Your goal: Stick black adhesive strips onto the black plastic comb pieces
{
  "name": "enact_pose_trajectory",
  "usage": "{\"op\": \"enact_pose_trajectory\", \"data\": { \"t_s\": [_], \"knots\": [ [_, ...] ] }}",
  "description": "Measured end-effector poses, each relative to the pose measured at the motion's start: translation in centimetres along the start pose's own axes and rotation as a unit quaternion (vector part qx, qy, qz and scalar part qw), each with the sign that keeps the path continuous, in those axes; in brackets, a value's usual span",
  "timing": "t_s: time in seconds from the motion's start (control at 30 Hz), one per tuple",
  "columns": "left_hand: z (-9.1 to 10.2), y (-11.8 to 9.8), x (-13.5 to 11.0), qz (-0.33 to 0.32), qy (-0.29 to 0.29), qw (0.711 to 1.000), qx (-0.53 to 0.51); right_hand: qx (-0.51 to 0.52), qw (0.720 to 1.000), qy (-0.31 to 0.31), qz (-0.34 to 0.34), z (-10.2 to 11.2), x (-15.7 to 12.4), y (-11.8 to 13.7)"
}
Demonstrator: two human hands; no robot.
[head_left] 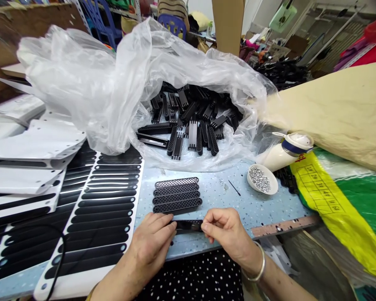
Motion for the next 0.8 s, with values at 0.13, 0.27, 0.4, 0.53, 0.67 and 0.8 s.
{"op": "enact_pose_trajectory", "data": {
  "t_s": [0.13, 0.27, 0.4, 0.53, 0.67, 0.8],
  "knots": [
    [-0.1, -0.2, -0.2, 0.003, -0.012, 1.0, -0.004, 0.014, 1.0, -0.012, 0.003, 0.1, 0.0, -0.1],
    [-0.1, 0.0, -0.5, 0.01, -0.003, 1.0, -0.015, -0.026, 0.998, -0.043, 0.027, 0.4, 0.6, -1.4],
    [-0.2, 0.2, -0.5, 0.015, -0.006, 1.0, -0.025, -0.061, 0.995, -0.051, 0.055, 0.3, 0.7, -1.8],
    [-0.2, 0.1, -0.2, 0.017, -0.008, 0.999, -0.028, -0.083, 0.99, -0.065, 0.09, 0.2, 0.5, -1.4],
    [-0.1, 0.0, -0.1, 0.011, -0.012, 1.0, -0.025, -0.115, 0.98, -0.079, 0.139, 0.1, 0.2, -1.1],
    [-0.1, 0.1, -0.2, 0.019, -0.01, 1.0, -0.019, -0.165, 0.957, -0.102, 0.215, 0.0, -0.2, -0.7]
  ]
}}
Point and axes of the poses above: each hand's wrist, its own x-axis towards the middle knuckle, its own z-axis out of the back of the hand, y = z × x, the point moved 3 cm from there along x, towards the middle knuckle, and after that the axes turned 15 degrees about -y, right-handed, at the moved point
